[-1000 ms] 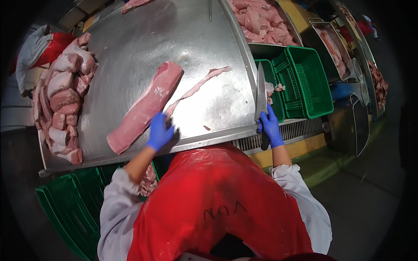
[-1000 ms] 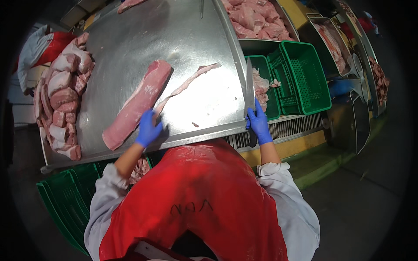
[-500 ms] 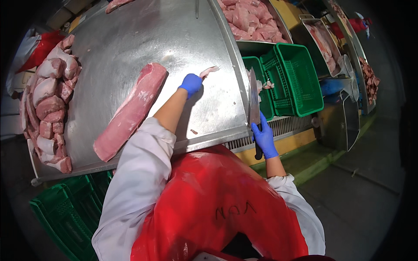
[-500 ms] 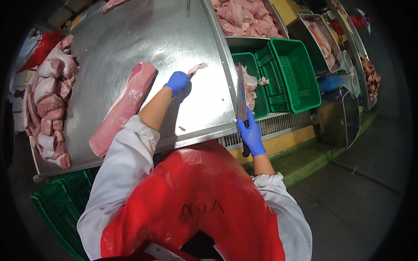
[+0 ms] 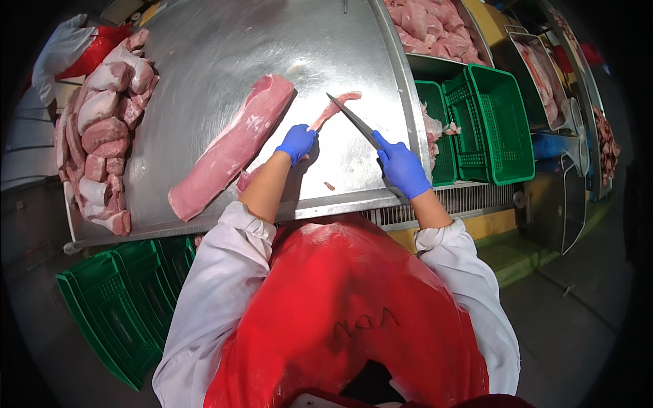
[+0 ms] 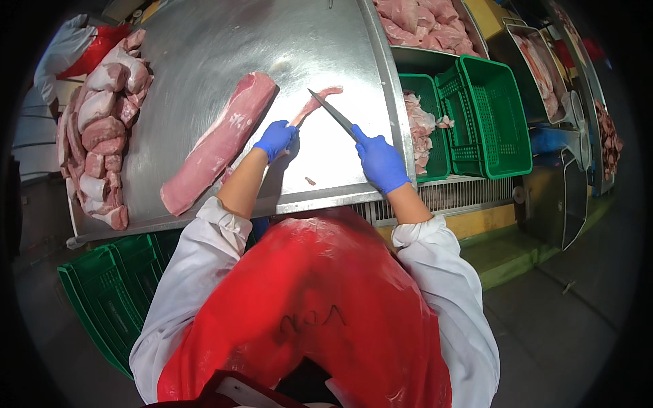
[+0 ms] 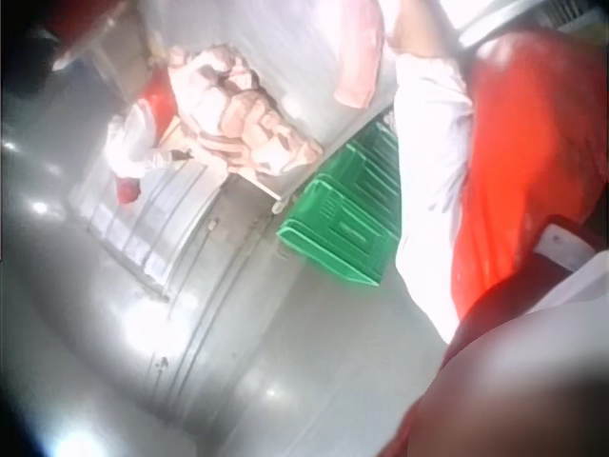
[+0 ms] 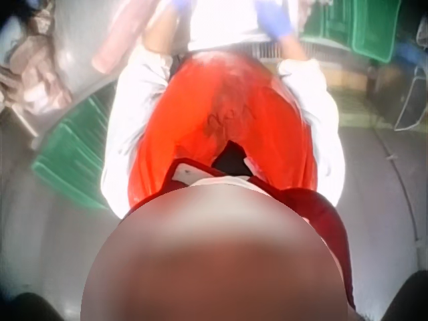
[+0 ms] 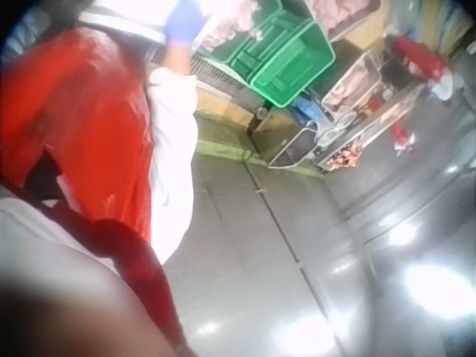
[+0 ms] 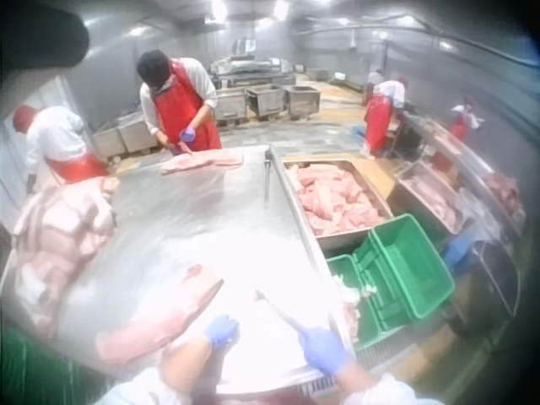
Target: The person cuts large pieces of raw meat on a stainless steel table using a knife, separating fat and trimming the meat. Trimmed pieces are placed into green crates while larger cuts remain on the table.
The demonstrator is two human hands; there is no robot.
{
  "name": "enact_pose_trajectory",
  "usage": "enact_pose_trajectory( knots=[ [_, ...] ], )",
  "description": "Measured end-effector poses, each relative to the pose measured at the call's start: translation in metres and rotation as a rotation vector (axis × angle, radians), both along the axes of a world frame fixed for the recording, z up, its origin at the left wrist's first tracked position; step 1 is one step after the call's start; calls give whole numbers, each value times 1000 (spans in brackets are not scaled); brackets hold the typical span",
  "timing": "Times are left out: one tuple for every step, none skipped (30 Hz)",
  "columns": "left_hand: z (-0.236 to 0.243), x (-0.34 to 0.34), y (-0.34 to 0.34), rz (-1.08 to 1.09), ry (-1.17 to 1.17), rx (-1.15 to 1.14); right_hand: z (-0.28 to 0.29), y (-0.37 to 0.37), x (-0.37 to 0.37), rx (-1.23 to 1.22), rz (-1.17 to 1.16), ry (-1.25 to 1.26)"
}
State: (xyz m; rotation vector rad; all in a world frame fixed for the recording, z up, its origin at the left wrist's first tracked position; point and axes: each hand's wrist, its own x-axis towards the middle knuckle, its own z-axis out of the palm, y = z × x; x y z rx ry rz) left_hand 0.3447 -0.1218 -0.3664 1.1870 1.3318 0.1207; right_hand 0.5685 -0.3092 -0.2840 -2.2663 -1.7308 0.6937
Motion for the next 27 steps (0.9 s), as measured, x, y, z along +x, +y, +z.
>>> enact_pose_trajectory(
  knots=[
    [0,2,-1,80,-82,-105,6,3,1,5,6,11],
    [1,1,-2,84,-97,-164,12,0,-3,5,41,43],
    [2,0,-3,88,-113,-221,15,-6,-8,-31,68,50],
    [7,0,-6,89,-128,-281,17,-12,-14,-70,93,57],
    [11,1,-9,89,-144,-341,19,-16,-17,-109,117,64],
    [16,2,-10,97,-181,-390,5,-20,-17,-70,106,50],
    [13,0,-17,118,-210,-436,0,-24,-19,-47,84,48],
    [9,2,-19,138,-243,-474,-5,-22,-20,-14,63,41],
    [4,4,-22,156,-277,-512,-12,-19,-19,19,41,35],
    [14,10,-28,52,-204,-426,-30,-18,-16,89,60,34],
    [14,11,-37,-42,-181,-323,-38,-12,-19,94,61,24],
    [14,13,-43,-110,-163,-281,-46,-6,-21,100,61,13],
    [15,16,-45,-181,-148,-241,-47,3,-24,103,57,-1],
    [-1,11,-50,-383,-232,103,-41,17,-31,54,46,26],
    [-17,9,-55,-400,-220,36,-48,30,-33,97,42,30],
    [-16,13,-62,-436,-212,-38,-62,40,-31,132,22,31],
    [-5,19,-70,-474,-198,-109,-69,49,-29,168,-1,36],
    [7,18,-80,-492,-207,-81,-75,57,-24,189,-14,30],
    [17,16,-87,-508,-216,-49,-76,66,-19,214,-23,23],
    [15,7,-87,-481,-134,-26,-71,72,-13,174,-51,47],
    [14,-10,-78,-428,-61,16,-70,75,-8,134,-34,12],
    [17,-22,-69,-385,3,54,-70,72,0,120,-39,4],
    [-12,-59,-52,-653,42,420,-70,73,2,112,-21,7],
    [-40,-97,-36,-834,134,850,-70,74,7,125,-43,10],
    [-33,-109,-29,-600,89,437,-73,70,17,134,-83,4],
    [-23,-124,-23,-267,81,104,-51,70,22,60,-60,-78],
    [19,-117,-28,-232,67,-14,-46,65,32,94,-58,-112]
  ],
)
